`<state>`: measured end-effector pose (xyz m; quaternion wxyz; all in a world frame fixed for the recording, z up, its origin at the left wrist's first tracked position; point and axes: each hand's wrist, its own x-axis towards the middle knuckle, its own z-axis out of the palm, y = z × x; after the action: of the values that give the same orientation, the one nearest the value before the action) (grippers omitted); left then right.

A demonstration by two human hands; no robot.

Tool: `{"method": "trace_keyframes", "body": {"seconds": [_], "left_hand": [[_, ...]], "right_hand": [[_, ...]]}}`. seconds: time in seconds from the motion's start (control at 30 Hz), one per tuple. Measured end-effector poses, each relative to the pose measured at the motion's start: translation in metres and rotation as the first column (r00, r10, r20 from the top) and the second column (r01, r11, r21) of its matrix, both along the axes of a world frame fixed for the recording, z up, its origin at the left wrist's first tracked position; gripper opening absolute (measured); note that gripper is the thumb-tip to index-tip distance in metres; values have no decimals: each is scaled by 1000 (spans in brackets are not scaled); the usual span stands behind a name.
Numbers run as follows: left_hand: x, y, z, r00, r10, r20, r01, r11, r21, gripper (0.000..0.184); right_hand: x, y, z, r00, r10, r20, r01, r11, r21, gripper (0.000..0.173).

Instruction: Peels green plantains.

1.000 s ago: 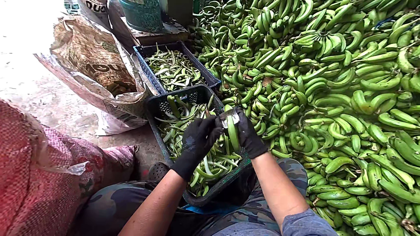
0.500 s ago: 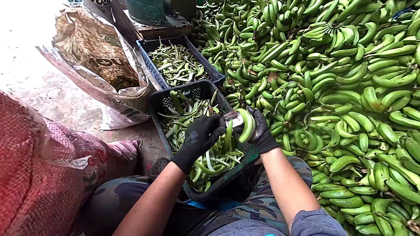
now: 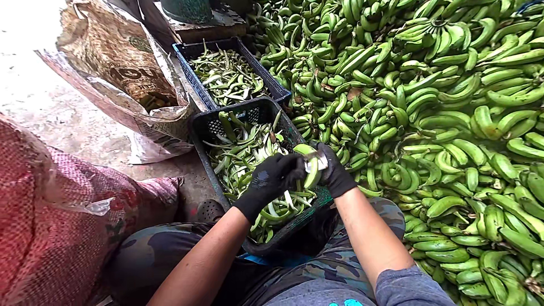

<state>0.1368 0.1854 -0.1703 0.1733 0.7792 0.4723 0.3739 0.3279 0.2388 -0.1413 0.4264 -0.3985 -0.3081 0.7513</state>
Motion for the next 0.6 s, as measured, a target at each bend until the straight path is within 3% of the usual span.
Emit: {"method": "trace_keyframes", "body": {"seconds": [0.07,0.17,0.27,0.33,0.4,0.47,0.53,0.6], "left_hand": [[-5,1,6,986,110,128,-78,970,-231,44],[-20,5,4,925,323,199,-175,829,-531,55],[-35,4,4,888,408,213,-206,766,-609,62],[-35,0,18,905,358,230,-175,806,-566,57],[-31,-7,29,950,203,239,-86,902,-423,46],[-25,-12,28,977,-10,215,60,972,-228,38],[-15,-15,20,977,-173,125,183,981,-71,41],[-3,-18,16,974,-224,39,224,975,3,49]], "right_hand": [[-9,-1,-5,999,33,16,-33,999,23,44],[-12,-1,-14,998,69,-10,-67,992,110,40],[-5,0,-13,992,110,-64,-107,993,50,47],[5,5,-10,997,63,-38,-64,998,-27,46],[17,11,-7,999,25,-35,-27,999,-43,43],[29,13,-8,1000,7,9,-7,998,69,37],[36,10,-4,997,-43,67,31,984,175,33],[27,8,13,997,-54,46,54,999,-3,39]]}}
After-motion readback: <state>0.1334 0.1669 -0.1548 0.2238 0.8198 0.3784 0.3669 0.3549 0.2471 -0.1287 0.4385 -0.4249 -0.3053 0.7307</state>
